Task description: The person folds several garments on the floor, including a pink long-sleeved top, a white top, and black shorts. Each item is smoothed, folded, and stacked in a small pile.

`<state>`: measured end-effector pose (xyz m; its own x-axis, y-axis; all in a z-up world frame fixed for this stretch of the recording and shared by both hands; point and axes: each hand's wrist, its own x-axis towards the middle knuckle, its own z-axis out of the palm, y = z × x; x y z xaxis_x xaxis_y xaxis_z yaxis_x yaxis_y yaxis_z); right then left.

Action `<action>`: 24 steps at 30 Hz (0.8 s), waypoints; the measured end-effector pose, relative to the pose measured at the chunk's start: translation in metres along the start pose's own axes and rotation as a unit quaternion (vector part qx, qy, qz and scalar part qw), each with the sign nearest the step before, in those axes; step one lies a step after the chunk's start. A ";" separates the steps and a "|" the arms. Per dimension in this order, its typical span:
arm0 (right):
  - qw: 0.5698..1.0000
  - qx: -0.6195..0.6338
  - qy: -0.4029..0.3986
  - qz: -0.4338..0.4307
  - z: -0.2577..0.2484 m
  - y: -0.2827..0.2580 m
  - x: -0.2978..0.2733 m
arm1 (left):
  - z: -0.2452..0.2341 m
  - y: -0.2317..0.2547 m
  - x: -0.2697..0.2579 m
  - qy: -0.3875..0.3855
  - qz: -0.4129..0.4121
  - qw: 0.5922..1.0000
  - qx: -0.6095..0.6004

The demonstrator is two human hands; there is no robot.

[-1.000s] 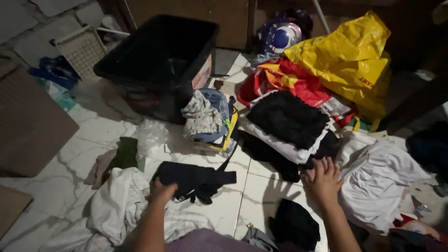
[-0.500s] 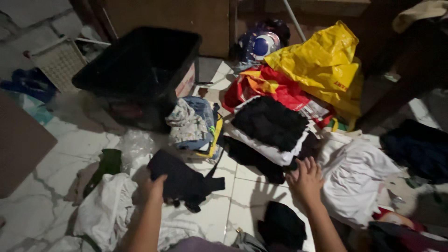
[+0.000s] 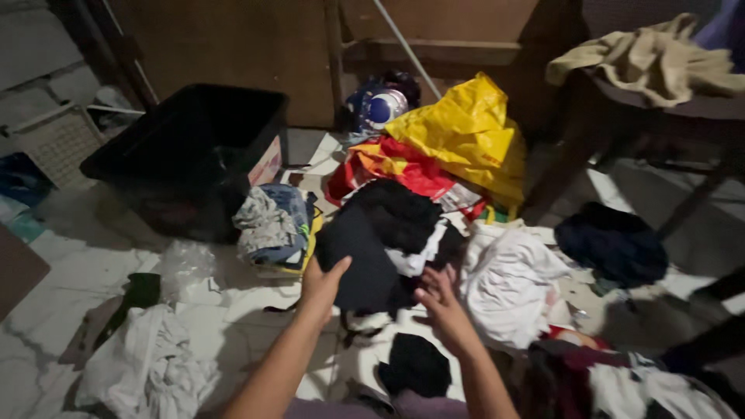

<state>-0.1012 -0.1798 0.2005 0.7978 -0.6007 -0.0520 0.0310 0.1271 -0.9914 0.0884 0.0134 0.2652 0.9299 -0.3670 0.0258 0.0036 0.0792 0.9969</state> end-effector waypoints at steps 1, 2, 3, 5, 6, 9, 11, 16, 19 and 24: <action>0.998 0.048 -0.023 0.019 0.005 -0.008 -0.011 | 0.013 0.008 -0.007 0.005 0.002 1.000 0.016; 0.994 0.097 -0.046 0.036 0.007 -0.017 -0.019 | 0.025 0.017 -0.013 -0.022 -0.013 0.999 -0.038; 0.988 0.133 -0.024 0.081 0.007 -0.025 -0.025 | 0.036 0.026 -0.020 -0.050 -0.028 0.994 -0.092; 0.963 0.203 0.025 0.176 0.004 -0.033 -0.040 | 0.053 0.040 -0.038 -0.086 -0.042 0.987 -0.128; 0.957 0.238 0.005 0.164 0.001 -0.038 -0.040 | 0.059 0.052 -0.040 -0.097 -0.031 0.989 -0.108; 0.932 0.336 -0.044 0.129 -0.005 -0.047 -0.034 | 0.071 0.088 -0.045 -0.100 0.019 0.994 0.031; 0.907 0.401 -0.050 0.115 -0.001 -0.043 -0.033 | 0.074 0.105 -0.049 -0.108 0.036 0.990 0.087; 0.911 0.399 0.031 0.100 0.022 -0.039 -0.030 | 0.095 0.127 -0.043 -0.098 0.025 0.989 0.109; 0.910 0.372 0.052 0.175 0.027 -0.044 -0.024 | 0.116 0.124 -0.033 -0.070 0.053 0.983 0.164; 0.869 0.470 -0.073 0.137 0.000 -0.044 -0.014 | 0.155 0.107 -0.009 -0.110 -0.002 0.986 0.126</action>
<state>-0.1135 -0.1768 0.2453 0.9186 -0.3479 -0.1873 0.2508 0.8797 -0.4040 0.0233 -0.1186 0.3834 0.8279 -0.5608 0.0093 -0.1093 -0.1451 0.9834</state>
